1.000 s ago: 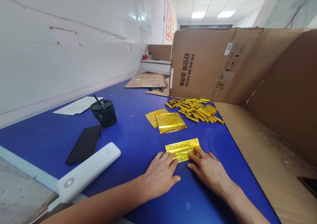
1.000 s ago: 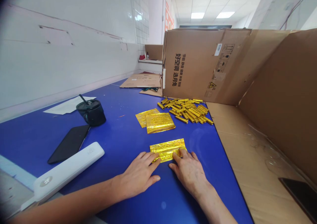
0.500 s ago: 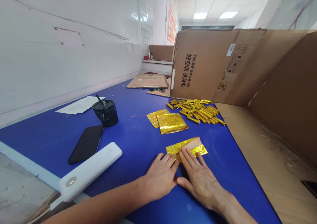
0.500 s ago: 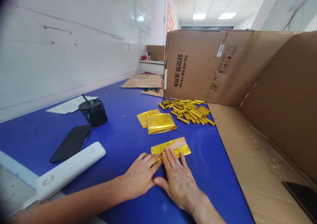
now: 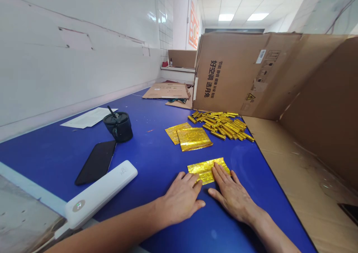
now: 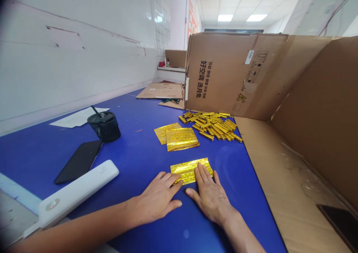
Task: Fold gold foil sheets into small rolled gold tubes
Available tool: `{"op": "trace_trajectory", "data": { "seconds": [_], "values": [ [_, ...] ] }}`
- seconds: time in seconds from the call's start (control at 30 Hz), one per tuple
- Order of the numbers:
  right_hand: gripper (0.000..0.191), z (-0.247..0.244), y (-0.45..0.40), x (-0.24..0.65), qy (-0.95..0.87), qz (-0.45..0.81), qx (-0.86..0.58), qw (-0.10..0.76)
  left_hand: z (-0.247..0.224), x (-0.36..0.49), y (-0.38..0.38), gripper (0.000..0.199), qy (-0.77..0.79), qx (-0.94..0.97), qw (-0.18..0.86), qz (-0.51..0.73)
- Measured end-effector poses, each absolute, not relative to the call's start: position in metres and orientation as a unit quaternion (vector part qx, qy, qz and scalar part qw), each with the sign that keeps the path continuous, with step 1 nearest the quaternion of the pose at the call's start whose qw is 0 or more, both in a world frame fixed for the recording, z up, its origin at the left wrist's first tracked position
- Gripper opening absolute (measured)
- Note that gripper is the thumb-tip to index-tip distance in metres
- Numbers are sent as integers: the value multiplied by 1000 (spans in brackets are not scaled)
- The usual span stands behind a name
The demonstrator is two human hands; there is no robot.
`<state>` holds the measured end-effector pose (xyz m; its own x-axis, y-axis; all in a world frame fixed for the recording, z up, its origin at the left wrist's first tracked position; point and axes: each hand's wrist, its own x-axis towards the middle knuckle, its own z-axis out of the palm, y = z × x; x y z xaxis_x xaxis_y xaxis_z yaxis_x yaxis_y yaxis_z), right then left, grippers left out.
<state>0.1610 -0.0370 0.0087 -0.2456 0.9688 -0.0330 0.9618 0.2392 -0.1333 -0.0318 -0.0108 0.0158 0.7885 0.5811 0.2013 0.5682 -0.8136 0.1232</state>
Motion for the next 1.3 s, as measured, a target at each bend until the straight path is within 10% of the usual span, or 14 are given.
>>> {"op": "trace_trajectory", "data": {
  "seconds": [0.5,1.3],
  "values": [
    [67,12,-32,171,-781,82,-618,22,9,-40,8,77,260,962,66,45],
    [59,14,-13,193,-804,137,-575,66,16,-27,-5,81,155,976,145,58]
  ]
}}
